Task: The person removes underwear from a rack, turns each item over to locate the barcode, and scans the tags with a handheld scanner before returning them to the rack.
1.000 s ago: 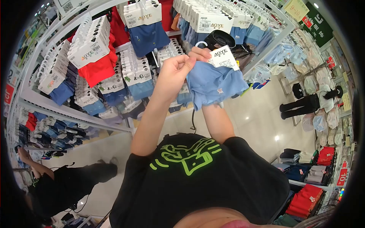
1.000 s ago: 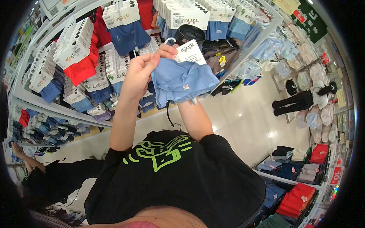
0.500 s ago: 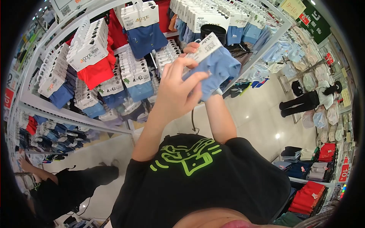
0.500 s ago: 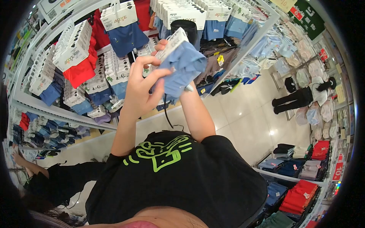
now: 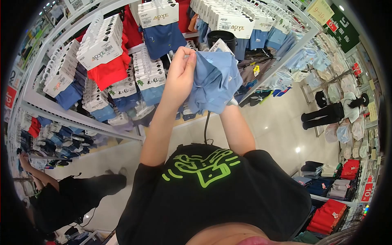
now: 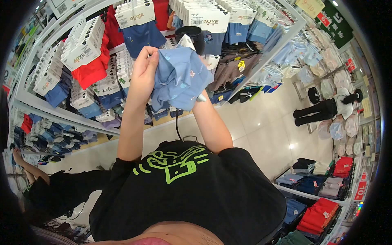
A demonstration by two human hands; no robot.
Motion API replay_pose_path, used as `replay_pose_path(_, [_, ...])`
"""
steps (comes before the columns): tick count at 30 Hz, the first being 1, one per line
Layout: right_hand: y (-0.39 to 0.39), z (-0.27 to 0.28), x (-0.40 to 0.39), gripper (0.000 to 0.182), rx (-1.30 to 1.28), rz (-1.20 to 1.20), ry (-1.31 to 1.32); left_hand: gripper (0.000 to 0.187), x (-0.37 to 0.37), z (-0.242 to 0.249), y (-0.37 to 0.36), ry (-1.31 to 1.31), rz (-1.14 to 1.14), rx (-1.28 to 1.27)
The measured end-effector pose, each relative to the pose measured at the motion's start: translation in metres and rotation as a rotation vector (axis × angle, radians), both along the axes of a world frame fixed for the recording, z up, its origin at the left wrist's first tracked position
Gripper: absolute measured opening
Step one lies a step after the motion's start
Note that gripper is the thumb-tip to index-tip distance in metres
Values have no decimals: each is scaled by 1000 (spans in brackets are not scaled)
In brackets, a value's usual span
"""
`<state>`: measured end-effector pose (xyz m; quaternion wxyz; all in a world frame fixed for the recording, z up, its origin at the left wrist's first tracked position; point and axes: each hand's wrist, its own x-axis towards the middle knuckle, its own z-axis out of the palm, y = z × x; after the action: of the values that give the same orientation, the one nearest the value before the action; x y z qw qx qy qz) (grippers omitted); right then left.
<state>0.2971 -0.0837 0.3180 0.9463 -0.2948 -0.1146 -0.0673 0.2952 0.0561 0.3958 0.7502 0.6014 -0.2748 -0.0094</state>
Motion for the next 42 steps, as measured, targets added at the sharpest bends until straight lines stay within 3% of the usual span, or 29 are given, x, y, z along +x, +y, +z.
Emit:
replay_pose_path(4, [14, 2, -7, 39, -288, -166, -53, 9, 7, -9, -4, 12, 0, 3])
replay_pose_path(9, [17, 3, -8, 35, -869, -467, -264, 7, 11, -5, -3, 8, -21, -3])
replay_pose_path(11, [17, 0, -6, 34, -926, -489, -299, 5, 10, -3, -4, 58, -90, -96])
replay_pose_path(13, [19, -5, -5, 33, -844, -426, -298, 4, 2, 2, -1, -47, 7, -15])
replay_pose_path(15, [20, -7, 0, 35, -457, -170, -240, 6, -4, 4, 3, -157, 103, 63])
replay_pose_path(17, [14, 1, -6, 36, -92, 82, -38, 15, -8, 3, 9, -813, 361, 133])
replay_pose_path(18, [14, 0, -3, 37, 124, 183, 13, 22, -15, 5, 12, -777, 322, 156])
replay_pose_path(19, [13, 2, 0, 37, 127, 183, 13, 22, -20, 8, 14, -777, 321, 158])
replay_pose_path(21, [14, 9, 1, 36, 359, 564, -196, 21, -26, 15, 17, -830, 424, 429])
replay_pose_path(22, [19, 11, -8, 31, 309, 284, -17, 19, -29, 19, 17, -796, 445, 465])
replay_pose_path(26, [18, 10, -3, 26, 182, 145, 64, 17, -22, 17, 19, -847, 474, 620])
replay_pose_path(32, [25, 9, -4, 22, 30, 34, 6, 9, -2, 9, 21, -437, 136, 284])
replay_pose_path(34, [28, 17, -9, 20, -948, -516, -241, 7, 1, 6, 21, -48, -67, 120])
replay_pose_path(35, [28, 20, -11, 20, -946, -517, -240, 7, 2, 6, 21, -48, -67, 122])
replay_pose_path(37, [26, 24, -15, 21, -1231, -684, -328, 9, 3, 7, 21, 46, -167, 28])
replay_pose_path(42, [27, 29, -21, 31, -1135, -574, -243, 9, 14, -1, 26, 265, -254, -56])
